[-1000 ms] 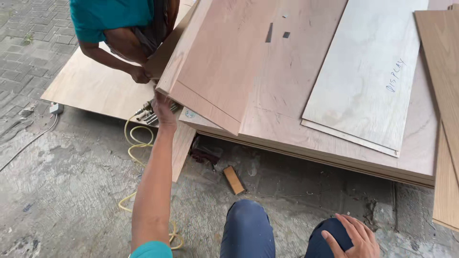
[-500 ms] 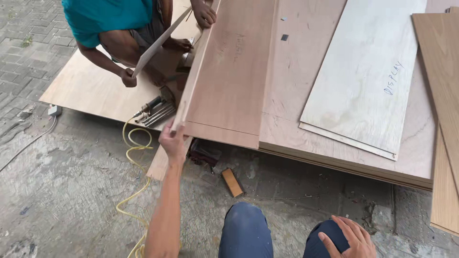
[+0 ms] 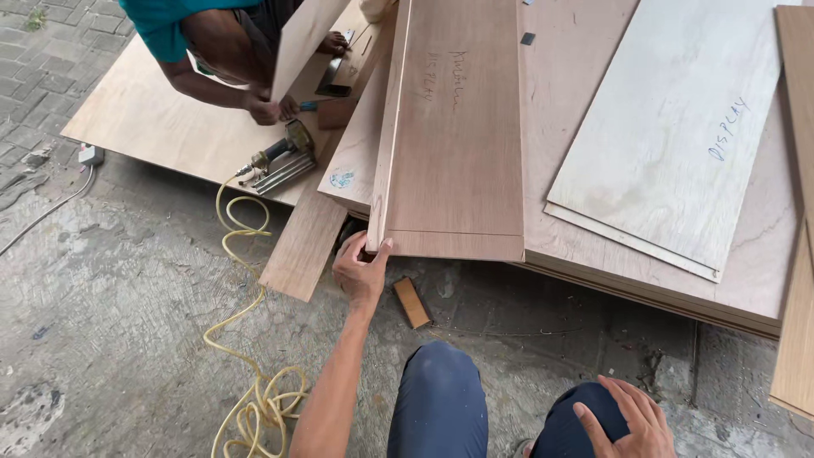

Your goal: The person holds and aligns wood veneer pieces against a larger plywood board on a workbench, comparing the grain and fit of multiple pieces.

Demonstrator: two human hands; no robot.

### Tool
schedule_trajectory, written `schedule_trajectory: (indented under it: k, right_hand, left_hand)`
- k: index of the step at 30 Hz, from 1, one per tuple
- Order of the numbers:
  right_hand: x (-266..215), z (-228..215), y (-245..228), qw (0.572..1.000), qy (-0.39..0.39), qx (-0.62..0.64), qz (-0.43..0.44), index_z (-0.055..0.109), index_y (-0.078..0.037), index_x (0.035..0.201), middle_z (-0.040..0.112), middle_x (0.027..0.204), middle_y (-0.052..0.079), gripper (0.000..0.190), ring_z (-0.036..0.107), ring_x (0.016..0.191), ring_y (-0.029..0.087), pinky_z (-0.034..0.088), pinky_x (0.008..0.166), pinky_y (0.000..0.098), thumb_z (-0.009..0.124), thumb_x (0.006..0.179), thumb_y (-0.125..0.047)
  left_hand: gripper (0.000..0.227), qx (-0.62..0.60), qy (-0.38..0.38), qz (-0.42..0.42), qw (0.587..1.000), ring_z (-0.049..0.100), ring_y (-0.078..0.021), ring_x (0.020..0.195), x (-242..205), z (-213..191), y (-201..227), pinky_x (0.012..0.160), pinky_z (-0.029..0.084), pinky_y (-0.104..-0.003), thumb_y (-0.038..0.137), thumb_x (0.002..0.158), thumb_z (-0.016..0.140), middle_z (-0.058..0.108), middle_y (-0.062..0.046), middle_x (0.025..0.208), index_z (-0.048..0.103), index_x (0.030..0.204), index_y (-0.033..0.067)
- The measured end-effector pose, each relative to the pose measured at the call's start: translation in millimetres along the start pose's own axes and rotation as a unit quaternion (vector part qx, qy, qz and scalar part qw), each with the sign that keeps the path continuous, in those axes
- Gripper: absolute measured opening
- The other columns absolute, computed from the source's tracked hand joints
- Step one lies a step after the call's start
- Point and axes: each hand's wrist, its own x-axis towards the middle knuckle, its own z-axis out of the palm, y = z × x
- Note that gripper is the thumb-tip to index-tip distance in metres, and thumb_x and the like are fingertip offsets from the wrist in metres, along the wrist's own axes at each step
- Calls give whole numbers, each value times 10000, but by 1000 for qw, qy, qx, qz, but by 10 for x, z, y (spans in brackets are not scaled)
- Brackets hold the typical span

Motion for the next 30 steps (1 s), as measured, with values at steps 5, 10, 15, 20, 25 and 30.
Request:
schedule_trajectory:
  k: [5, 10, 15, 20, 25, 30]
  right_hand:
    - [37, -80, -109, 999, -27, -5, 36, 704, -359, 1323, 653, 1406, -117, 655, 532, 1397, 193, 460, 1151, 425, 657, 742, -658]
    - [55, -64, -199, 997, -48, -12, 57, 671, -408, 1334, 601, 1448, -115, 653, 473, 1436, 209, 460, 1165, 480, 616, 749, -693]
    - [24, -102, -311, 998, -43, -8, 50, 654, -397, 1350, 592, 1451, -98, 670, 466, 1436, 227, 446, 1187, 497, 611, 752, -696]
    - [-10, -113, -343, 999, 4, 12, 48, 724, -339, 1292, 672, 1366, -77, 626, 560, 1356, 255, 506, 1079, 514, 643, 762, -662]
    - [473, -449, -675, 978, 109, 172, -54, 580, -78, 1411, 593, 1433, 185, 703, 588, 1295, 333, 524, 999, 543, 627, 854, -503]
    - [1043, -560, -1228, 922, 155, 344, -91, 323, 43, 1550, 450, 1416, 375, 710, 542, 1224, 552, 522, 921, 648, 494, 1066, -447]
  left_hand:
    - [151, 27, 24, 85, 996, 725, -177, 929, 245, -73, -96, 882, 550, -380, 284, 931, 754, 775, -25, 1007, 723, 877, 147]
    - [710, 57, -133, -19, 989, 630, -317, 1223, 501, -203, 157, 1002, 531, -498, 597, 856, 665, 648, -151, 1321, 594, 1330, 74]
    - [362, -16, -235, -32, 971, 360, -105, 558, 198, -11, -28, 542, 327, -322, 440, 978, 653, 432, 40, 604, 559, 828, 123]
    - [271, -128, -157, -53, 978, 372, -83, 527, 49, 128, -35, 479, 325, -311, 243, 992, 626, 490, 34, 628, 705, 1171, 55]
    - [492, -177, -173, -110, 963, 719, -160, 566, -101, 86, 54, 542, 592, -276, 294, 985, 646, 737, -107, 945, 598, 1389, 17]
    - [458, -179, -145, -83, 969, 742, -224, 635, -235, 18, 147, 632, 659, -326, 298, 1028, 633, 707, -178, 944, 608, 1429, 78]
